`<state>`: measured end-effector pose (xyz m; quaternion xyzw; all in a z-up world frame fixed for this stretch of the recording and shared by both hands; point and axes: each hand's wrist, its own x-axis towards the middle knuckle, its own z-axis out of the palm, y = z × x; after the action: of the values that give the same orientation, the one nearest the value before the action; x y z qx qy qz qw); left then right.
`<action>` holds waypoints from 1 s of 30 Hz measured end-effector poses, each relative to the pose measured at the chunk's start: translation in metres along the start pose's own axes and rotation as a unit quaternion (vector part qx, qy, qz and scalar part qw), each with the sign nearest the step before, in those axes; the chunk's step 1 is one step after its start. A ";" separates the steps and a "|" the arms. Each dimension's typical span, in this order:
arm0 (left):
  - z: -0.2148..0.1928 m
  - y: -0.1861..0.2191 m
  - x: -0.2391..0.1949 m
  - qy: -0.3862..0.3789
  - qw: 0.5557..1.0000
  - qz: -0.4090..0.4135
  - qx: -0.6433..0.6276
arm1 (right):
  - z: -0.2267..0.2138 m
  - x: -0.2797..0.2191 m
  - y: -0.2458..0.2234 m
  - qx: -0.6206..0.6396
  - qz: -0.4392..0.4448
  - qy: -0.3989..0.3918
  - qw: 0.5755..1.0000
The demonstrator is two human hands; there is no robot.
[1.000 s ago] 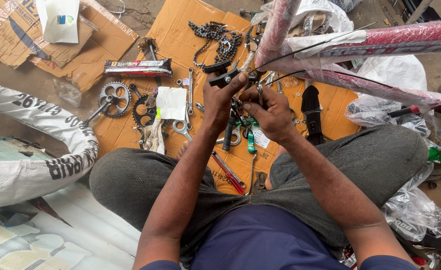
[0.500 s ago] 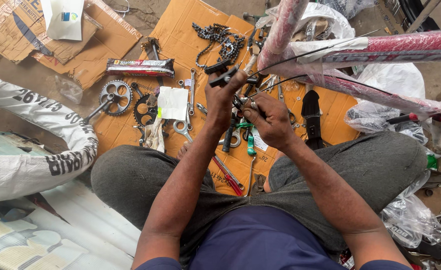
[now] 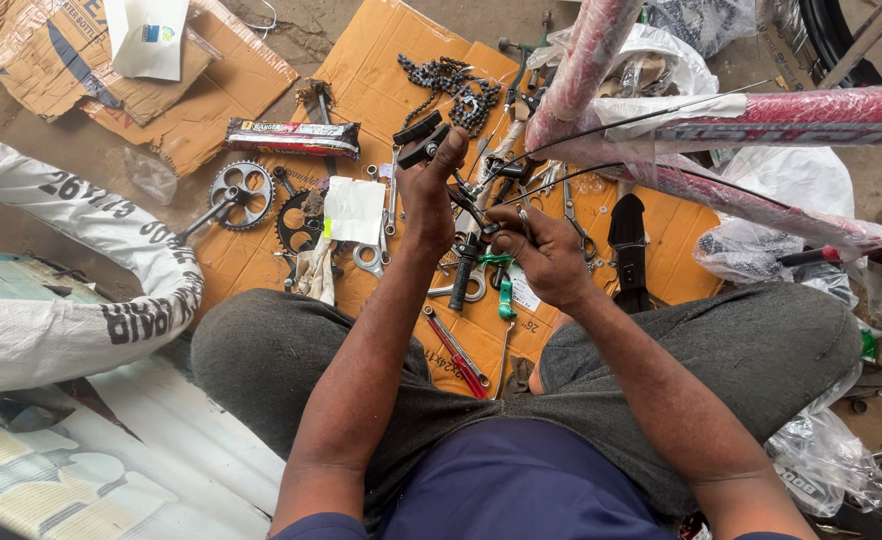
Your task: The person is assembling a bicycle, specifically working on the handlebar area. They use a wrench to tighten bolts on the handlebar stem and adjust the brake lever assembly.
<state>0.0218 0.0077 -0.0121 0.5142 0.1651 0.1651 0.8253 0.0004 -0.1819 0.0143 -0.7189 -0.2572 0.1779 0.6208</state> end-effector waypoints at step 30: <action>0.011 0.040 -0.016 -0.048 0.967 -0.169 -0.185 | 0.000 -0.010 -0.022 -0.171 -0.270 0.068 0.945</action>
<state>0.0080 0.0086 0.0299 0.3248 0.1770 0.0259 0.9287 -0.0115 -0.1858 0.0352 -0.7281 -0.4253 -0.0922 0.5296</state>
